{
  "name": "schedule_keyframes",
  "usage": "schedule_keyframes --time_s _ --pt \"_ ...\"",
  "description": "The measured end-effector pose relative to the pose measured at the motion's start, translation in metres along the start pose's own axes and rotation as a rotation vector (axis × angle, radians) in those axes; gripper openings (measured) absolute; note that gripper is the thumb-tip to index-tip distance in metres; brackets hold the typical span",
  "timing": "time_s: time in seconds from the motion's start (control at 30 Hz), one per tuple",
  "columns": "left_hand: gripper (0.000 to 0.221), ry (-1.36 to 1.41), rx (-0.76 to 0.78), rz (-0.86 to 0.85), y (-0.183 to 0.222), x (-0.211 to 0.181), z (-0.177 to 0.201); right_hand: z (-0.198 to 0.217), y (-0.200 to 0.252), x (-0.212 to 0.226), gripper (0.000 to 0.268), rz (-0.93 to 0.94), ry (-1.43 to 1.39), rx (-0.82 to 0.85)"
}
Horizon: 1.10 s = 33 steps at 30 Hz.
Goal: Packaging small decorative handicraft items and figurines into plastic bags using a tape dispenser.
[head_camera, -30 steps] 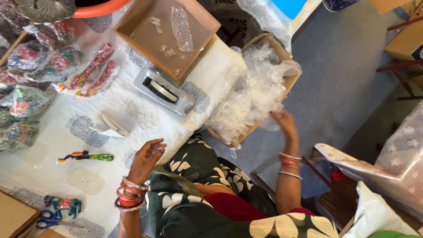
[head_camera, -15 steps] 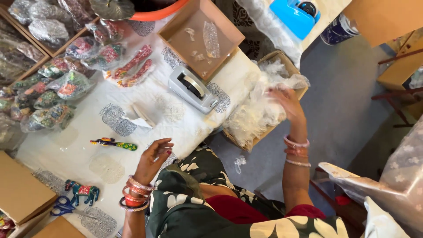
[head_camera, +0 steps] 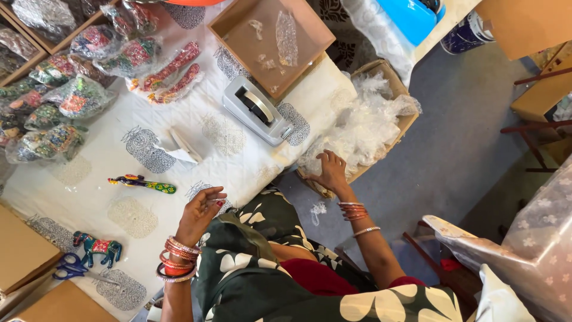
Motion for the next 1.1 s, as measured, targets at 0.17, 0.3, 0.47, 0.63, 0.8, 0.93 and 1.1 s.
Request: schedule_keyframes --time_s 0.17,0.3,0.47,0.63,0.8,0.93,1.1 --pt "0.042 -0.06 -0.007 -0.01 0.004 -0.021 -0.003 0.022 -0.007 -0.061 0.016 0.036 -0.196 -0.39" --pt "0.041 -0.092 -0.032 0.004 -0.002 -0.014 0.002 0.093 0.0 -0.093 0.029 0.022 -1.014 -0.53" --pt "0.043 -0.091 0.047 -0.072 -0.004 -0.029 -0.009 0.177 0.005 -0.049 0.037 0.094 -1.544 -0.479" --pt "0.041 -0.279 0.127 -0.115 -0.014 -0.071 -0.053 0.198 0.005 -0.044 0.04 0.163 -1.644 -0.35" --pt "0.076 -0.625 0.015 -0.651 -0.062 -0.139 -0.169 0.19 0.0 -0.064 0.029 0.231 -1.434 -0.264" --pt "0.1 -1.004 -0.109 -0.77 -0.105 -0.19 -0.269 0.164 -0.007 -0.059 0.046 0.318 -1.13 -0.126" --pt "0.022 -1.028 -0.128 -0.613 -0.201 -0.131 -0.306 0.146 0.015 -0.023 0.057 0.485 -1.494 -0.324"
Point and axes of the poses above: each hand's wrist, its own y-axis away from the middle knuckle, its own z-axis out of the back of the hand, x = y × z, the point moved 3 cm from there along -y, towards the middle knuckle, and after that the axes turned 9 degrees about z, right-handed, at the moved point
